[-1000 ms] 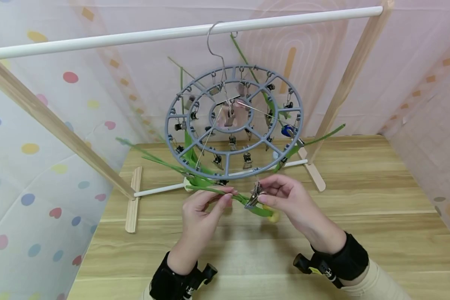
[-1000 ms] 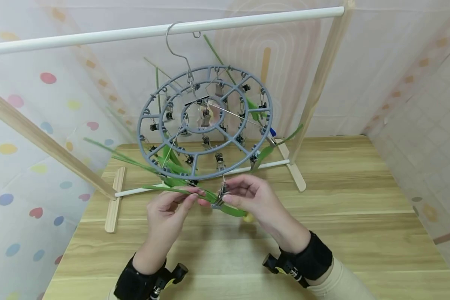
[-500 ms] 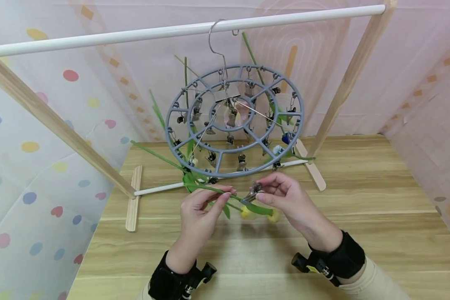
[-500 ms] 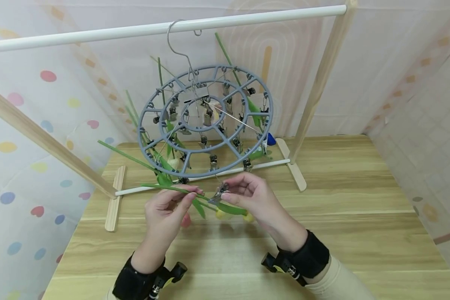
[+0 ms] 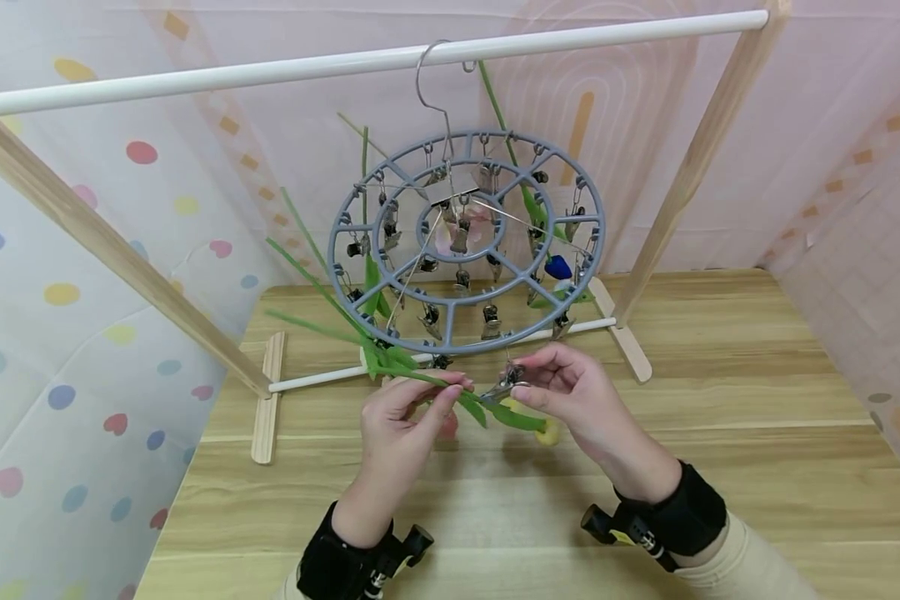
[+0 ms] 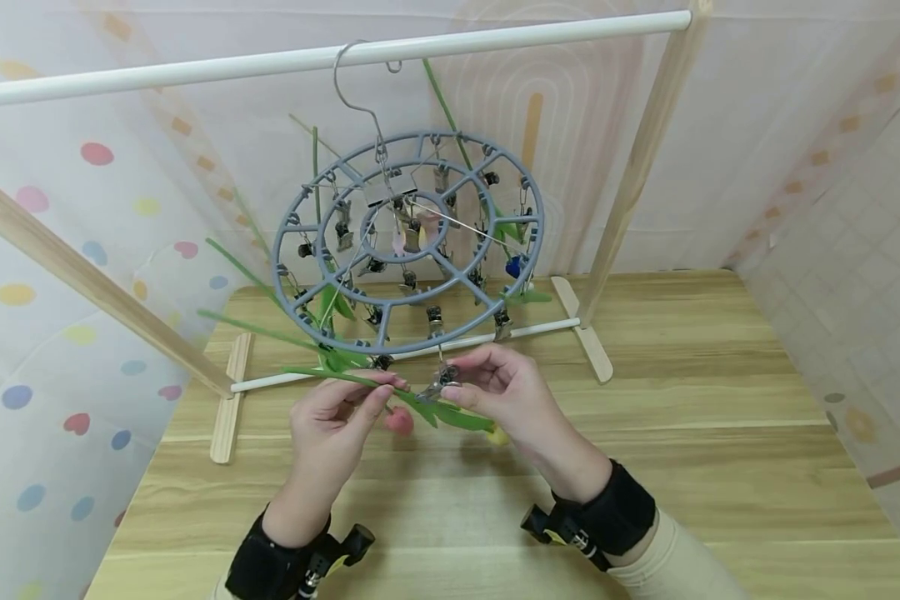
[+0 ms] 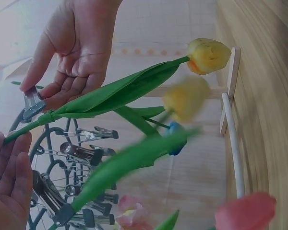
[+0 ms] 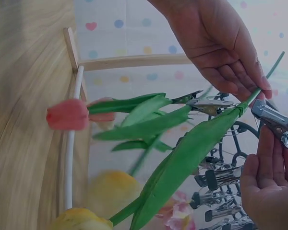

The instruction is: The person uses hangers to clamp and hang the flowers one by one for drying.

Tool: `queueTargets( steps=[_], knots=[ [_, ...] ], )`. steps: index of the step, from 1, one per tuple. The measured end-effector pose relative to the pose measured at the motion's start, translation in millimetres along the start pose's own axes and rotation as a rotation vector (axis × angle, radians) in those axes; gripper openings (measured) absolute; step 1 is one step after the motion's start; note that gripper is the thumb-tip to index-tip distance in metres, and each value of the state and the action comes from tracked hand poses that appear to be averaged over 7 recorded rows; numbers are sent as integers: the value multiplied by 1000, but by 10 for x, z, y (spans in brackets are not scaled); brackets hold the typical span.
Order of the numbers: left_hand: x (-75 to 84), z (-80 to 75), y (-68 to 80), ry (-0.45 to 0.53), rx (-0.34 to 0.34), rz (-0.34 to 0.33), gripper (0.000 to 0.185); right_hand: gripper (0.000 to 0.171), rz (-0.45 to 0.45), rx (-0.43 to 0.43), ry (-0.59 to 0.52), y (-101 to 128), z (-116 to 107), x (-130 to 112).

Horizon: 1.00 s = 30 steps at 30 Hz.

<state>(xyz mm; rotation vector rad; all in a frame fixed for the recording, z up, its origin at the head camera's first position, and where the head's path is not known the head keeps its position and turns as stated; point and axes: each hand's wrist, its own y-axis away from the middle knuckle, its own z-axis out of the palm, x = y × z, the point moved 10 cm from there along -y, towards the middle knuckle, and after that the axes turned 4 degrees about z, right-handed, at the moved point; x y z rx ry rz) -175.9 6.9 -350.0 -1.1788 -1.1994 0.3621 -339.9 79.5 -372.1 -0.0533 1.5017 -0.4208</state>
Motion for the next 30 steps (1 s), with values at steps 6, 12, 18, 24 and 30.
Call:
queueTargets(
  steps=[6, 12, 18, 24, 30],
  knots=[
    [16, 17, -4, 30, 2, 10, 14, 25, -8, 4, 4, -2, -9, -12],
    [30, 22, -1, 33, 8, 20, 13, 25, -49, -5, -10, 3, -17, -48],
    [37, 19, -7, 33, 21, 14, 13, 24, -81, 8, -29, 4, -21, -94],
    [37, 19, -18, 32, 27, 10, 13, 23, -65, 32, -33, 7, -39, -97],
    [57, 17, -31, 26, 37, 19, 13, 23, -72, 32, -33, -1, -40, -96]
  ],
)
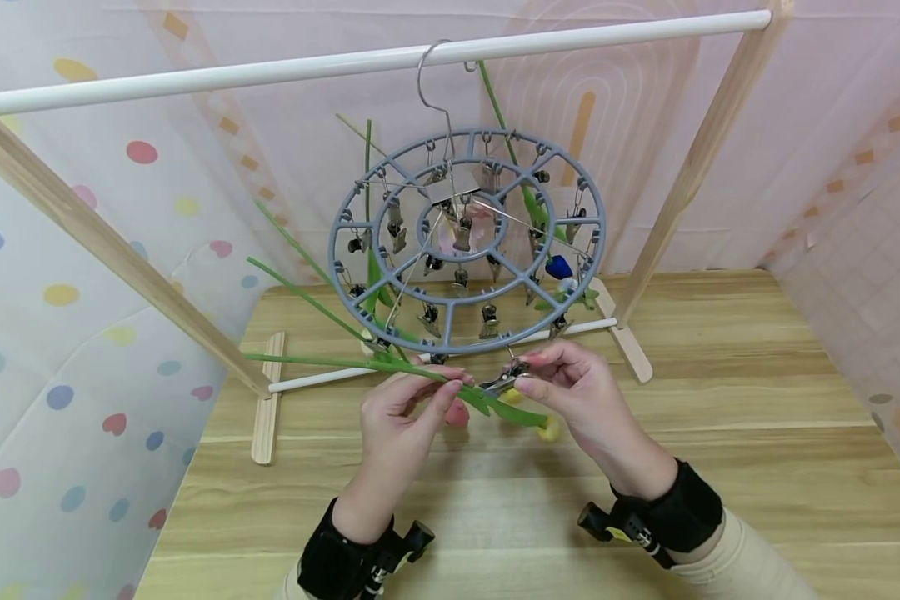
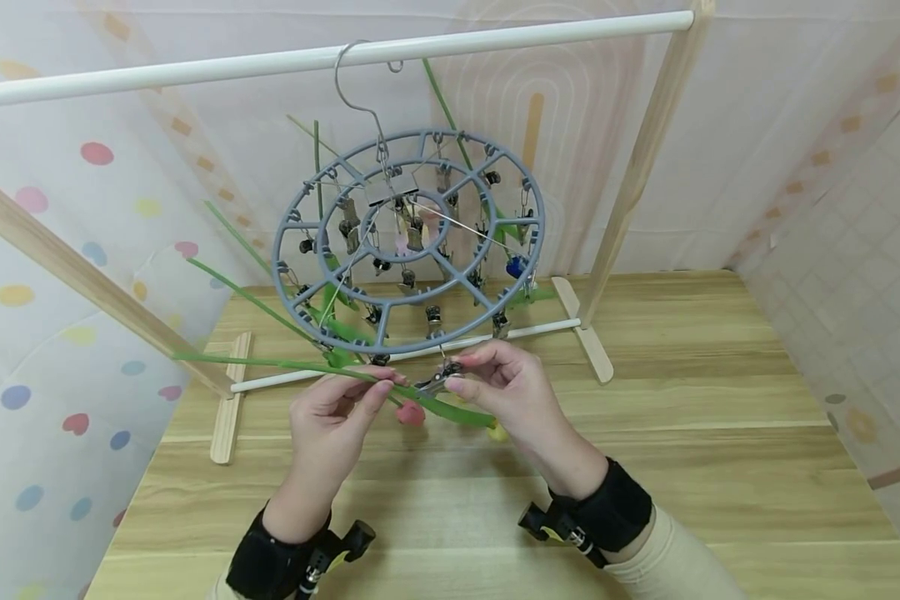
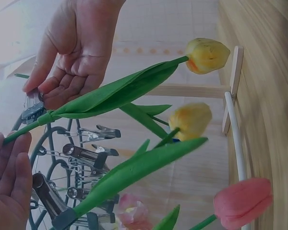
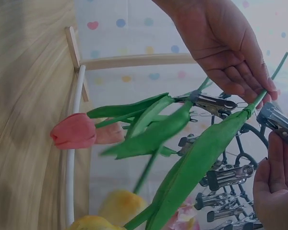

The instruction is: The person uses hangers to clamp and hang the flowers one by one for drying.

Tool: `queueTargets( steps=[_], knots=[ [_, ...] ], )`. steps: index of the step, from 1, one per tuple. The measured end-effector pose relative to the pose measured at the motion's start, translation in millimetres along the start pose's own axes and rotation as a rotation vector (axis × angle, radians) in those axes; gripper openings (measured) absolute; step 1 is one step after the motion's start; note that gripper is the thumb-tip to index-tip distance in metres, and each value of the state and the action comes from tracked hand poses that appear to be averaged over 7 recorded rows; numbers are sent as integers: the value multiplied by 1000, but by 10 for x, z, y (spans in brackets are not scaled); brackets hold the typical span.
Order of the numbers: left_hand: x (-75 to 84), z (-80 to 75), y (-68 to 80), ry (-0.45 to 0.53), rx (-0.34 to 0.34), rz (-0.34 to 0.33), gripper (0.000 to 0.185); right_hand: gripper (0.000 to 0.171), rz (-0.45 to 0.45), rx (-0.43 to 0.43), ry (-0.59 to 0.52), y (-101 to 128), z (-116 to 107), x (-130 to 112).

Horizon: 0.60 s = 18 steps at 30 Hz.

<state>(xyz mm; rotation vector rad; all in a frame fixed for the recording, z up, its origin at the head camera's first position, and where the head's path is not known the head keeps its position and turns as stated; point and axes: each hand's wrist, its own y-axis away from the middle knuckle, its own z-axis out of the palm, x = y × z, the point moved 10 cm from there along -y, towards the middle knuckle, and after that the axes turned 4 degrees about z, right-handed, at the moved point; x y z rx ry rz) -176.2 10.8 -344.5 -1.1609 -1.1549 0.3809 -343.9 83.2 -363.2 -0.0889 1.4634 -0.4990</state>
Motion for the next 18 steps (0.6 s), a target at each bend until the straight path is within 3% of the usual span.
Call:
queueTargets(
  steps=[14, 18],
  knots=[
    [39, 14, -36, 4, 12, 12, 12, 22, 10, 7, -2, -13, 21, 12],
    [32, 23, -45, 5, 5, -11, 11, 21, 11, 8, 7, -11, 27, 10]
  ],
)
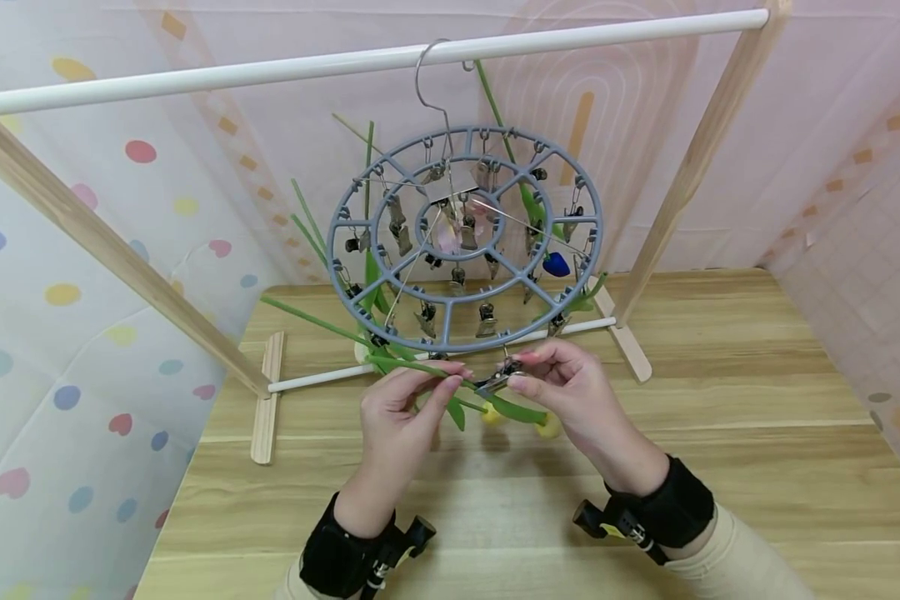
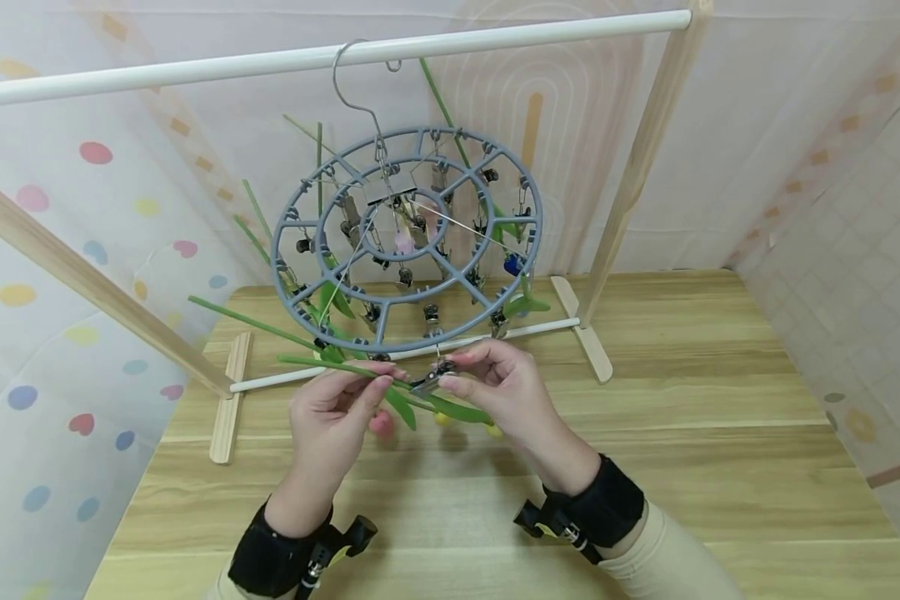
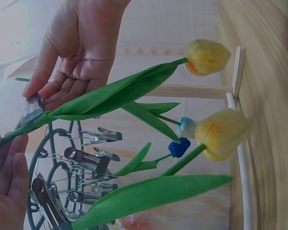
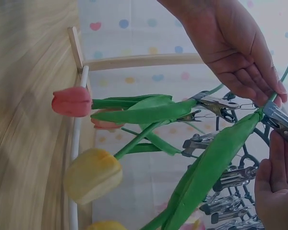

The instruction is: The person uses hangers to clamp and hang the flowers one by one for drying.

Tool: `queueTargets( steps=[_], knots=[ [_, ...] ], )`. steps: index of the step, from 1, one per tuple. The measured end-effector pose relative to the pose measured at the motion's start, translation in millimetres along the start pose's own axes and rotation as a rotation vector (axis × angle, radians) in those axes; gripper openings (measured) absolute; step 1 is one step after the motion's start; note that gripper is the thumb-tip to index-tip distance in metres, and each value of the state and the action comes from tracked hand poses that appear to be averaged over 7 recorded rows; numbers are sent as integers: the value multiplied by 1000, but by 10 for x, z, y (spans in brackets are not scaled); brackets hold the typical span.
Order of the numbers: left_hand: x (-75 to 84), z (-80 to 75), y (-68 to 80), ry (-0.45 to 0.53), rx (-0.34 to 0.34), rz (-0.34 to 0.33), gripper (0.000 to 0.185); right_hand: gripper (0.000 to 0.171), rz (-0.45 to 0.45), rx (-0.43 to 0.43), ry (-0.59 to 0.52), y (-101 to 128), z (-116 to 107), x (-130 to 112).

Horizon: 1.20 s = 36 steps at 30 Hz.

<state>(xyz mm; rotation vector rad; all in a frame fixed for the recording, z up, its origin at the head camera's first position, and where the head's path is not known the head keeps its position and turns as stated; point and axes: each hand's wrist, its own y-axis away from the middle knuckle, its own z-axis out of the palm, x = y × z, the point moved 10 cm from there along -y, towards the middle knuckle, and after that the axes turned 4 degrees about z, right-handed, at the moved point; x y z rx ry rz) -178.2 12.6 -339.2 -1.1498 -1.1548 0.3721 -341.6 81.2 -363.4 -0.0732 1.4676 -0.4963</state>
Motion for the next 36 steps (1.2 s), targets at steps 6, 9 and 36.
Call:
queueTargets(
  steps=[6, 9, 36],
  knots=[
    [29, -8, -10, 13, 5, 19, 13, 21, -5, 1, 16, -3, 6, 1],
    [51, -3, -23, 39, 11, 35, 14, 21, -6, 1, 19, -4, 7, 2],
    [138, 43, -33, -25, 4, 79, 16, 21, -31, -22, 9, 17, -14, -59]
  ],
)
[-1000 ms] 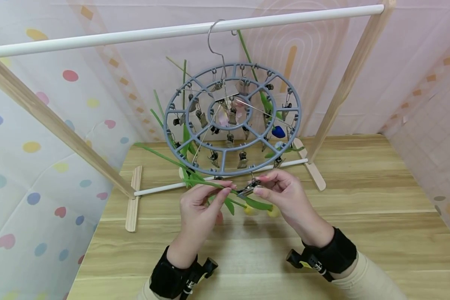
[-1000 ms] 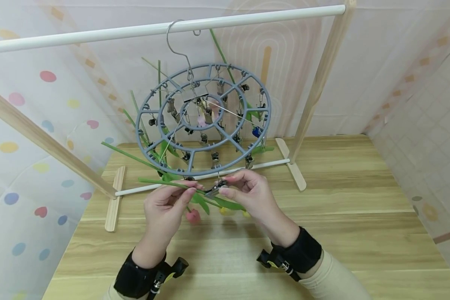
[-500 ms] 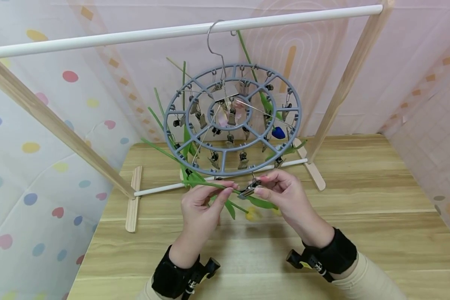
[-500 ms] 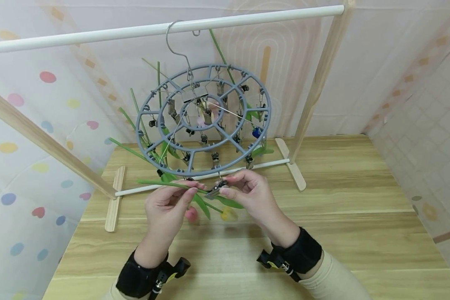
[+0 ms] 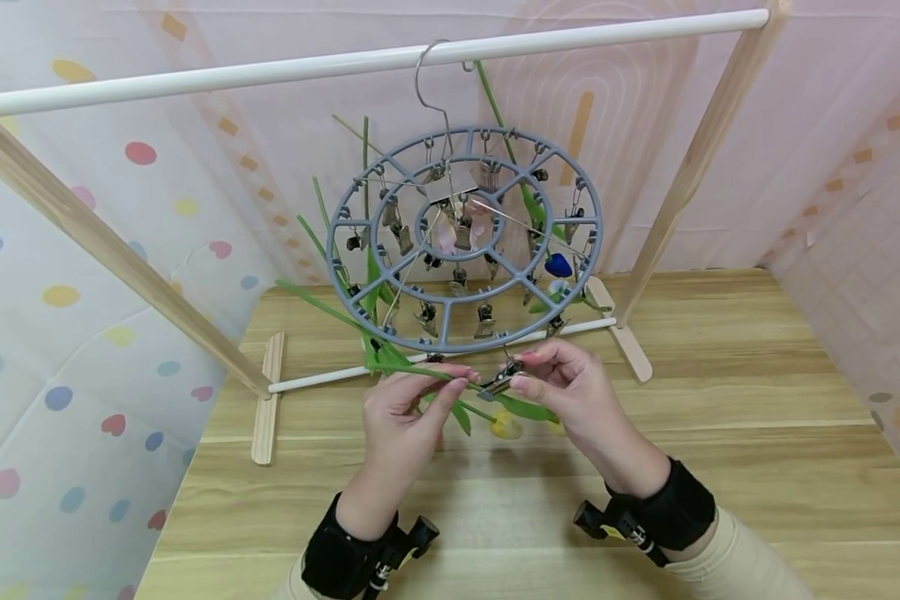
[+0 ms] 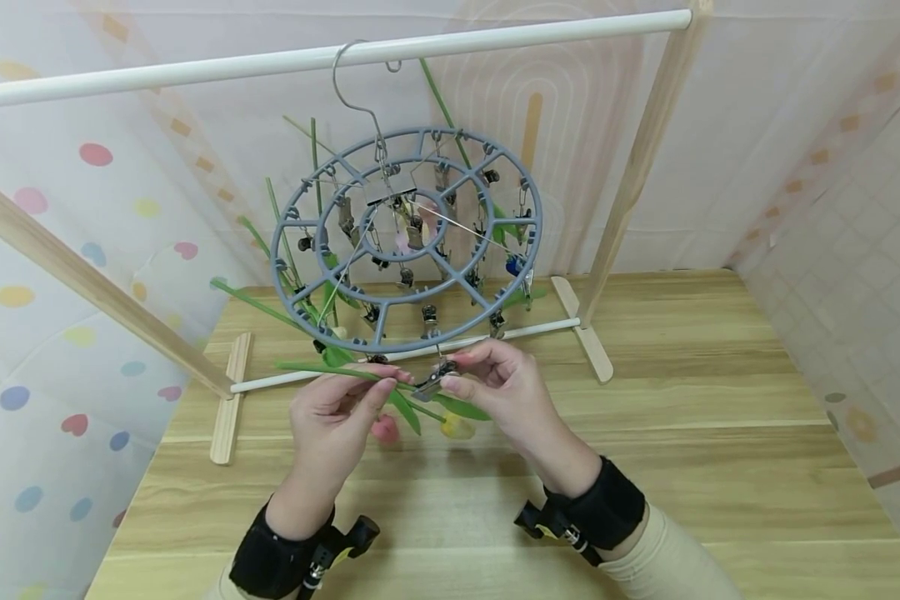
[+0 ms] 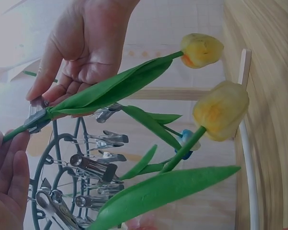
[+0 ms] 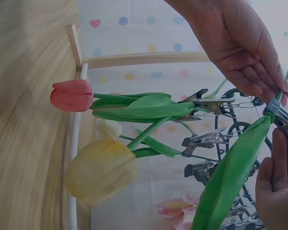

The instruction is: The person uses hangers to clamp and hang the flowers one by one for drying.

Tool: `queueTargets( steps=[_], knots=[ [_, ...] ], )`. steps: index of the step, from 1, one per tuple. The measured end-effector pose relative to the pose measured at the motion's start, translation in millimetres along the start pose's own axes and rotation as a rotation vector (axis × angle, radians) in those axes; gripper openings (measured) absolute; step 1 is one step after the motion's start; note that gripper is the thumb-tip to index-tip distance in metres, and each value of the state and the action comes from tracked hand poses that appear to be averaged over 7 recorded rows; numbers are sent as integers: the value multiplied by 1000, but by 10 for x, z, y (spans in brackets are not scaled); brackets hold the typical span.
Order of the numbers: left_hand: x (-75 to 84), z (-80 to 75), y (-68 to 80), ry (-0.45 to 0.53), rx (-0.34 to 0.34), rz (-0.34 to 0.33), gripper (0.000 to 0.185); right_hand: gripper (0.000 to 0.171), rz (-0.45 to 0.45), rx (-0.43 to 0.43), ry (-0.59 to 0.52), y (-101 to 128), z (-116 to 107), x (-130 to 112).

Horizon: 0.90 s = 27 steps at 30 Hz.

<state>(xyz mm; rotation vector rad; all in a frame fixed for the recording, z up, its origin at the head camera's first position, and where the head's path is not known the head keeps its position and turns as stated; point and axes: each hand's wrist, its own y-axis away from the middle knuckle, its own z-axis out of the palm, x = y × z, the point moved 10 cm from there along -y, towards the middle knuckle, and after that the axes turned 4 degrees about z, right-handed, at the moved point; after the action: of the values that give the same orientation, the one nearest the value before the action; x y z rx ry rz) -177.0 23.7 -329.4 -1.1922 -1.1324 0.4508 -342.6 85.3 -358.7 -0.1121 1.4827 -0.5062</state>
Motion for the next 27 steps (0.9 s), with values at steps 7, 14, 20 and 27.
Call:
queueTargets(
  steps=[7, 14, 20, 27],
  knots=[
    [-53, 20, 11, 51, -18, -54, 16, 25, 32, 35, 95, -3, -34, 38],
    [-133, 22, 30, 51, -29, -138, 17, 29, 12, 3, 92, 11, -9, 82],
    [-137, 3, 46, 41, -20, -158, 17, 29, 22, -1, 110, 19, -23, 115],
    [-183, -37, 97, 46, -12, -181, 19, 42, 42, 29, 151, 47, -109, 162]
  ],
)
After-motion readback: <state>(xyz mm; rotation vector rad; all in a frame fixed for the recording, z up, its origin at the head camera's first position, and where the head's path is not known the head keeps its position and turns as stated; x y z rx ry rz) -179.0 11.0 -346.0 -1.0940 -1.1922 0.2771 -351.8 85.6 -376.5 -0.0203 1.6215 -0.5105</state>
